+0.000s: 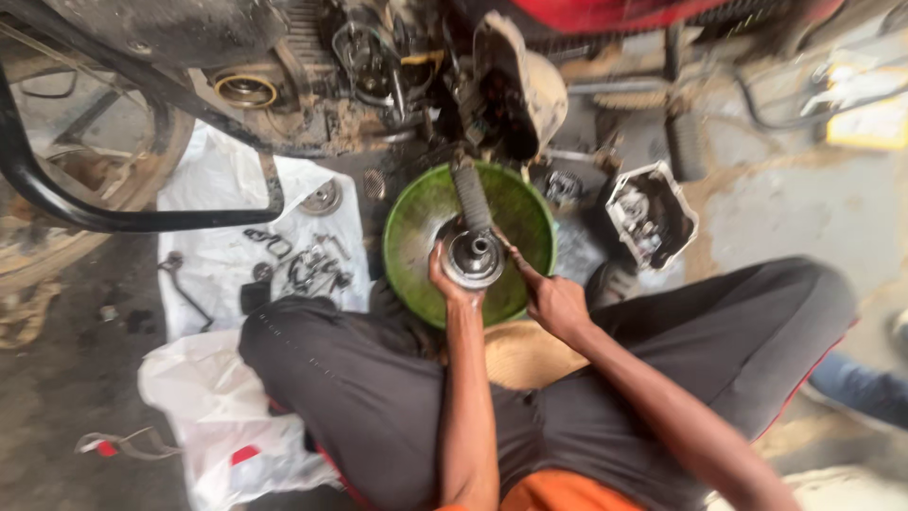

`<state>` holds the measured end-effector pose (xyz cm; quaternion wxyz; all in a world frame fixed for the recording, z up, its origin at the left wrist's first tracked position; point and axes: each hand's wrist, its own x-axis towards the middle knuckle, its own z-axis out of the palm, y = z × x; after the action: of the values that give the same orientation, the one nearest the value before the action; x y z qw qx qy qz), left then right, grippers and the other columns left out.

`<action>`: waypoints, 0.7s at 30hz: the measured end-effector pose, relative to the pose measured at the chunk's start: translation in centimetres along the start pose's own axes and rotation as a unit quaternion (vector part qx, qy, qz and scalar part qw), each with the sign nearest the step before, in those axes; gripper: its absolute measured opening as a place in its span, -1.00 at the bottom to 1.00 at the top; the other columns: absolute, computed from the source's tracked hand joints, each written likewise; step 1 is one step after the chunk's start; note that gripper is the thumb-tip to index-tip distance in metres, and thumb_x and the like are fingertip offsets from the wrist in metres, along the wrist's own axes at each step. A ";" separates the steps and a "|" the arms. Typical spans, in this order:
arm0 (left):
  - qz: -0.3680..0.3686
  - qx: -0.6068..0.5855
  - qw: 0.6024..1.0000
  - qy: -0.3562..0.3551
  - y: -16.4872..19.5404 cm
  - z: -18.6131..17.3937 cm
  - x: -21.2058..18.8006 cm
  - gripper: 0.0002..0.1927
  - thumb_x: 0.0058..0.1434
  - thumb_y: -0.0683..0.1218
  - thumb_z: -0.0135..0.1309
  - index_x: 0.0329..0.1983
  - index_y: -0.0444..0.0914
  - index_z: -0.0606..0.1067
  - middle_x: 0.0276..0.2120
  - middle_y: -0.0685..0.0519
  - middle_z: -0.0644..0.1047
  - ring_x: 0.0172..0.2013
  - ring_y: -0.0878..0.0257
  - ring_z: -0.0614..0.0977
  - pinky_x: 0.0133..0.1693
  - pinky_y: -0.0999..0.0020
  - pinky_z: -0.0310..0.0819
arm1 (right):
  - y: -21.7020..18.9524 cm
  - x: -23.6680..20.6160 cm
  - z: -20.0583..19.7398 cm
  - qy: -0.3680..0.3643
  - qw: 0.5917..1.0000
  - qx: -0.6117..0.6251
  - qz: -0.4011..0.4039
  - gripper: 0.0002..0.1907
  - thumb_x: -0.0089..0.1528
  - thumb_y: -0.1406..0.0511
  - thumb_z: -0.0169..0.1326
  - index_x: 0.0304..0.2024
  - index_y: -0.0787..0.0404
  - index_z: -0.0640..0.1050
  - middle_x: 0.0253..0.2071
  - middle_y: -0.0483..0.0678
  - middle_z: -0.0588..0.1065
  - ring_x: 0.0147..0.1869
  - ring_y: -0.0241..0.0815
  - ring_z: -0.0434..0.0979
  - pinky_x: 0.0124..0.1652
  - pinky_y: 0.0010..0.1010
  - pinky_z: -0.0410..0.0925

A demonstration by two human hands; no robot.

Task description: The person pours oil from a plastic bottle onto the exposed engine area of a red motorcycle and then scrubs a clutch assembly with a toothbrush over a green basin. The person continues to scrub the clutch assembly repeatedly, rinsing the brush in the basin.

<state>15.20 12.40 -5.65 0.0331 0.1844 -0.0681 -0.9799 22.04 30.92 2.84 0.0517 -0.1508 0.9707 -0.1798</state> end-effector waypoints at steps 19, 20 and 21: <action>0.134 -0.070 0.986 0.076 0.1 -0.4 -0.2 -0.36 0.29 0.25 -0.11 0.37 -0.09 0.37 0.16 -0.20 0.53 0.11 -0.14 0.59 0.10 -0.26 0.50 | -2.2 -3.3 5.4 -0.061 0.996 0.048 0.044 -0.59 0.13 0.29 0.07 0.06 0.04 0.55 -0.49 0.17 0.56 -0.44 0.17 0.59 -0.38 0.01 0.43; 0.135 -0.052 0.986 0.079 0.2 -0.2 -0.2 -0.36 0.26 0.26 -0.12 0.36 -0.07 0.37 0.16 -0.16 0.53 0.11 -0.12 0.58 0.07 -0.27 0.49 | -2.1 -3.0 5.3 -0.060 0.996 0.040 0.054 -0.60 0.12 0.29 0.07 0.04 0.06 0.56 -0.50 0.19 0.55 -0.43 0.19 0.58 -0.38 0.03 0.42; 0.138 -0.038 0.987 0.074 0.2 -0.1 0.0 -0.35 0.23 0.26 -0.12 0.35 -0.05 0.38 0.15 -0.13 0.54 0.11 -0.11 0.58 0.05 -0.28 0.48 | -2.2 -2.8 5.0 -0.051 0.997 0.052 0.030 -0.59 0.15 0.30 0.06 0.08 0.03 0.56 -0.48 0.20 0.55 -0.44 0.18 0.58 -0.37 0.03 0.41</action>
<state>15.22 12.16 -5.71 0.1800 0.2441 -0.0528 -0.9514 26.06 28.18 -0.87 0.1147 -0.1279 0.9601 -0.2209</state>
